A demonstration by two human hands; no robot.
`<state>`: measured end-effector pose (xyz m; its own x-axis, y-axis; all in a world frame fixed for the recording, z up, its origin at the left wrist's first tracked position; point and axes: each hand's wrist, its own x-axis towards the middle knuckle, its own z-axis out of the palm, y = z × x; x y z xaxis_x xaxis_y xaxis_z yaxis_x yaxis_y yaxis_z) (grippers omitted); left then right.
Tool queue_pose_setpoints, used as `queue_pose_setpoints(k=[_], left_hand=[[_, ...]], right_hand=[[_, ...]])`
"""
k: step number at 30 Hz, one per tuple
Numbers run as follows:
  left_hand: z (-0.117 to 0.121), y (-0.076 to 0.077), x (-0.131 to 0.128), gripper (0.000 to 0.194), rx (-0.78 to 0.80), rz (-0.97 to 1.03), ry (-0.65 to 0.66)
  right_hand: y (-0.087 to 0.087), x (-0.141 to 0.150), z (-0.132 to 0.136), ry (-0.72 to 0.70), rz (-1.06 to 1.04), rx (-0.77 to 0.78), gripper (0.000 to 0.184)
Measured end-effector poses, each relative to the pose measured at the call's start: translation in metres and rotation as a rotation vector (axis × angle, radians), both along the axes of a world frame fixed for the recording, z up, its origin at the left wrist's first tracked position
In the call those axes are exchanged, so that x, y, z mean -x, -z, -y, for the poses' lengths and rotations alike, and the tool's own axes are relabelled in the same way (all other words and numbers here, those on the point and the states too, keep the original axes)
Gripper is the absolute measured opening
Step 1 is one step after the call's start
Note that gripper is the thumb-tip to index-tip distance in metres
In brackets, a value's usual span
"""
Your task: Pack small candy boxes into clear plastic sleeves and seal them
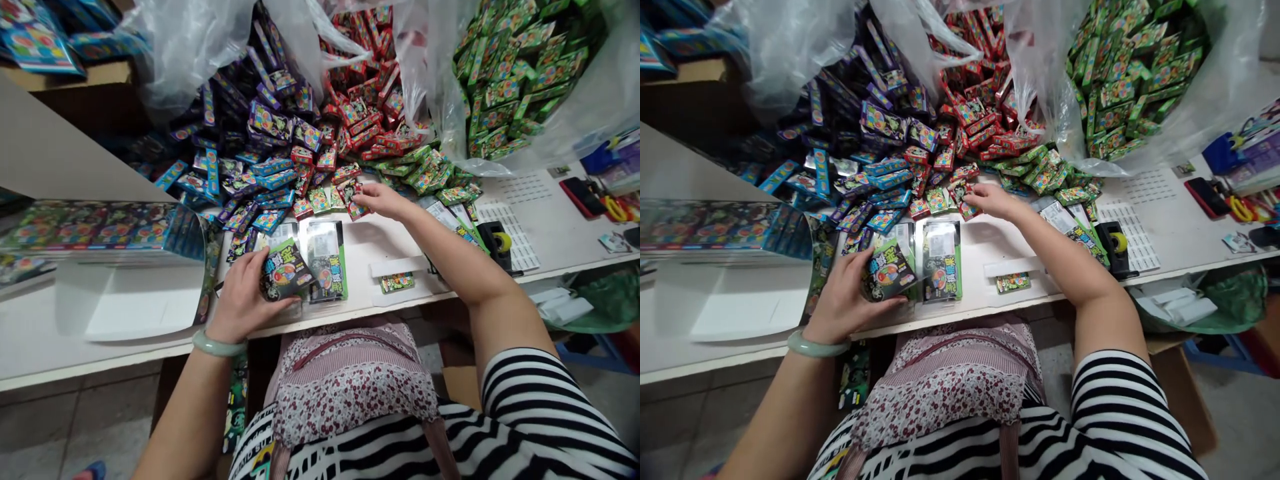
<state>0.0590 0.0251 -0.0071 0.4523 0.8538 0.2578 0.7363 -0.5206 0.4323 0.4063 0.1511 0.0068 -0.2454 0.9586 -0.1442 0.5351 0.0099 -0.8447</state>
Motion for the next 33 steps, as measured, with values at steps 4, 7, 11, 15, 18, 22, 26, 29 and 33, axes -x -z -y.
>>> queue_pose_setpoints(k=[4, 7, 11, 15, 18, 22, 26, 29, 33], left_hand=[[-0.002, -0.001, -0.004, 0.101, 0.01, -0.02, 0.025], [0.0, -0.003, -0.005, 0.099, 0.016, -0.045, 0.037], [0.005, -0.007, -0.003, 0.098, 0.007, -0.045, 0.022], [0.008, -0.009, -0.003, 0.096, 0.006, -0.043, 0.031], [0.008, -0.008, -0.004, 0.096, 0.005, -0.04, 0.04], [0.005, -0.005, -0.008, 0.098, -0.009, -0.054, 0.03], [0.001, -0.005, -0.019, 0.098, -0.004, -0.086, 0.024], [-0.001, -0.008, -0.023, 0.098, 0.005, -0.094, 0.006], [-0.001, -0.009, -0.021, 0.098, 0.017, -0.062, 0.041]], right_hand=[[0.003, -0.017, 0.035, -0.047, -0.224, 0.282, 0.01], [0.01, -0.029, 0.042, -0.022, -0.204, 0.271, 0.019], [0.026, -0.037, 0.04, -0.082, 0.11, -0.121, 0.019], [0.043, -0.044, 0.048, -0.219, 0.452, -0.357, 0.028], [0.049, -0.051, 0.056, -0.31, 0.514, -0.322, 0.037], [0.046, -0.05, 0.062, -0.192, 0.568, -0.348, 0.043], [0.046, -0.032, 0.065, -0.073, 0.604, -0.243, 0.077], [0.038, -0.02, 0.069, -0.049, 0.525, -0.302, 0.066], [0.0, -0.007, 0.088, -0.242, 0.262, -0.537, 0.066]])
